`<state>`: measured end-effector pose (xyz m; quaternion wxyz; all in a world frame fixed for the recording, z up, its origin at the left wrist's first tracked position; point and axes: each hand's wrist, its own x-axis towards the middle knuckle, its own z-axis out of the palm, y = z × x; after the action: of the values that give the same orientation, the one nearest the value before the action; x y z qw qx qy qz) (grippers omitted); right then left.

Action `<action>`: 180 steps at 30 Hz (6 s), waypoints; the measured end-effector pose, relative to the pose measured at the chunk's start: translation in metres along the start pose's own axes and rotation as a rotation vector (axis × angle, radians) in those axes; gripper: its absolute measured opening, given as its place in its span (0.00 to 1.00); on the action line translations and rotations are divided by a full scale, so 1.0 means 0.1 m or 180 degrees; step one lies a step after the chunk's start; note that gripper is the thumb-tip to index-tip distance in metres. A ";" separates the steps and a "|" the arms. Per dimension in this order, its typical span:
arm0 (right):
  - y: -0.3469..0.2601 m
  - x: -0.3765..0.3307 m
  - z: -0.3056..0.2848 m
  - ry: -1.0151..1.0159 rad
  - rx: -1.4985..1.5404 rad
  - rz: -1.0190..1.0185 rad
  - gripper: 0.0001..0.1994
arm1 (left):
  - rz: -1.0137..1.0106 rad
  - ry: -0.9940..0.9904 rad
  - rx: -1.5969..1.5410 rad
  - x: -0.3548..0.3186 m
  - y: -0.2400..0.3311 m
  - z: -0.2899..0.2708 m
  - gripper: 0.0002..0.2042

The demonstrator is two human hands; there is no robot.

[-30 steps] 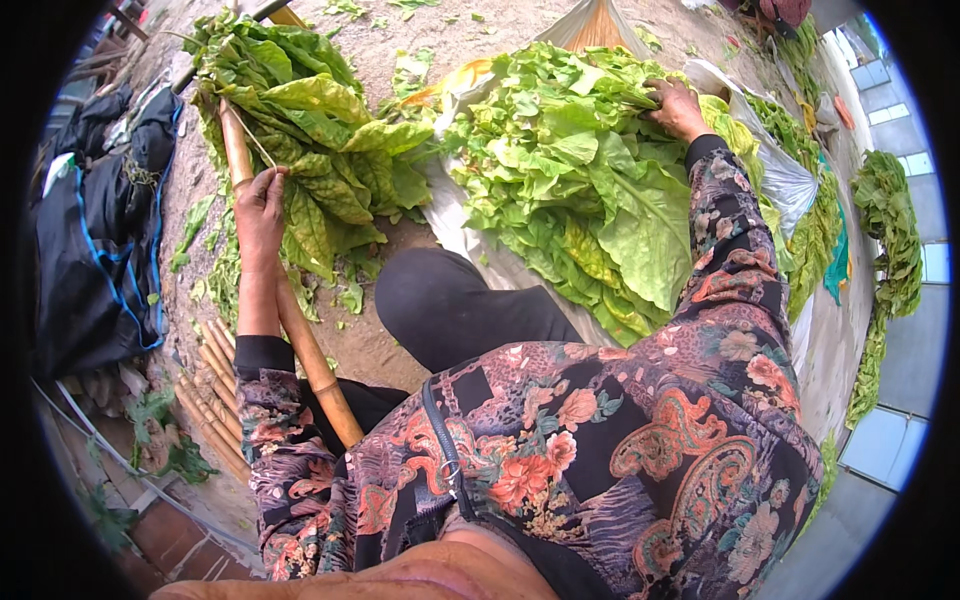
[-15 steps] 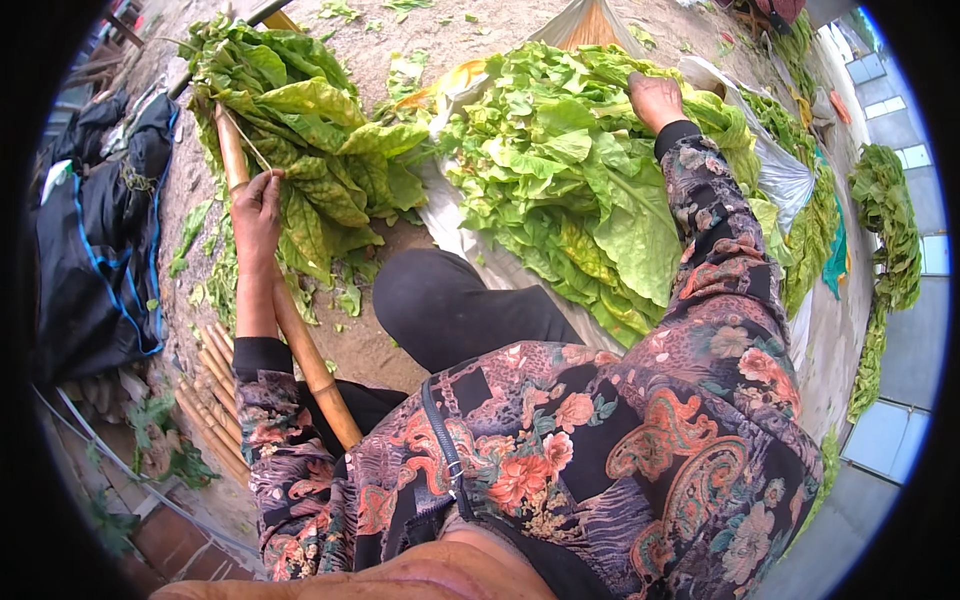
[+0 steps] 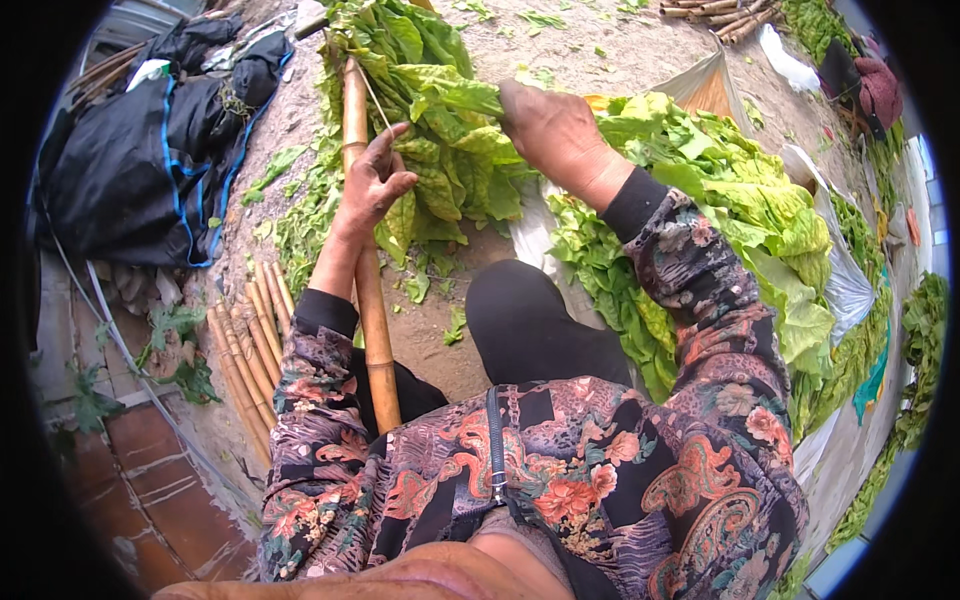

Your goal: The person sits on the ground and repeatedly places large green leaves onto a bamboo stick, then wraps and ties them with string to form bundles. The person handles the leaves and string by hand, arranging the leaves and securing them around the stick.

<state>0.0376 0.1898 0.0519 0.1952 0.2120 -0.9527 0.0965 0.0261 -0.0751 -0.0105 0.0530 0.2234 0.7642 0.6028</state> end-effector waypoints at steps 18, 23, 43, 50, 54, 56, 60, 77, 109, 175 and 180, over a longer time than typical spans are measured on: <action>-0.40 0.84 1.54 -0.1596 0.2580 0.0054 0.15 | 0.0627 0.0641 0.1646 -0.33 0.42 -0.73 0.05; -0.61 1.47 2.04 -0.1010 0.4460 0.0443 0.08 | -0.0823 0.0009 0.2532 -0.60 -0.50 -1.10 0.08; -0.93 1.52 2.36 0.0058 0.5470 0.1042 0.10 | -0.0026 -0.0155 0.3828 0.08 0.50 -0.19 0.03; 0.18 -0.40 0.49 0.0215 0.0892 0.0602 0.10 | 0.0439 0.0438 0.3925 -0.10 0.22 -0.16 0.02; 1.57 -1.83 -0.48 -0.0434 -0.1334 0.2095 0.21 | 0.0468 0.0472 0.3896 -0.10 0.20 -0.15 0.06; 1.91 -2.17 -0.69 -0.1205 -0.2406 0.2132 0.23 | 0.0469 0.0523 0.3840 -0.11 0.23 -0.16 0.06; 2.51 -2.44 -0.78 -0.1816 -0.1424 0.1663 0.26 | 0.0860 0.0721 0.3717 -0.07 0.16 -0.19 0.05; 2.46 -2.34 -0.88 -0.1412 -0.1832 0.0975 0.03 | 0.0818 0.0818 0.3733 0.00 0.16 -0.20 0.07; 1.42 -2.54 0.52 -0.0592 -0.1034 0.1723 0.25 | 0.0358 0.0995 0.4156 0.13 -0.31 -0.18 0.07; -0.90 1.13 1.70 0.0925 0.5349 0.2001 0.18 | -0.0808 0.0940 0.0863 0.23 -0.30 -0.83 0.11; -0.93 1.25 1.79 0.1301 0.5333 0.1941 0.19 | -0.1043 0.1241 -0.0811 0.66 -0.67 -0.76 0.10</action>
<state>-0.0844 0.0138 -0.0492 0.1085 0.0023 -0.5327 0.8393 -0.0785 -0.1285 -0.0412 0.0294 -0.0316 0.7039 0.7090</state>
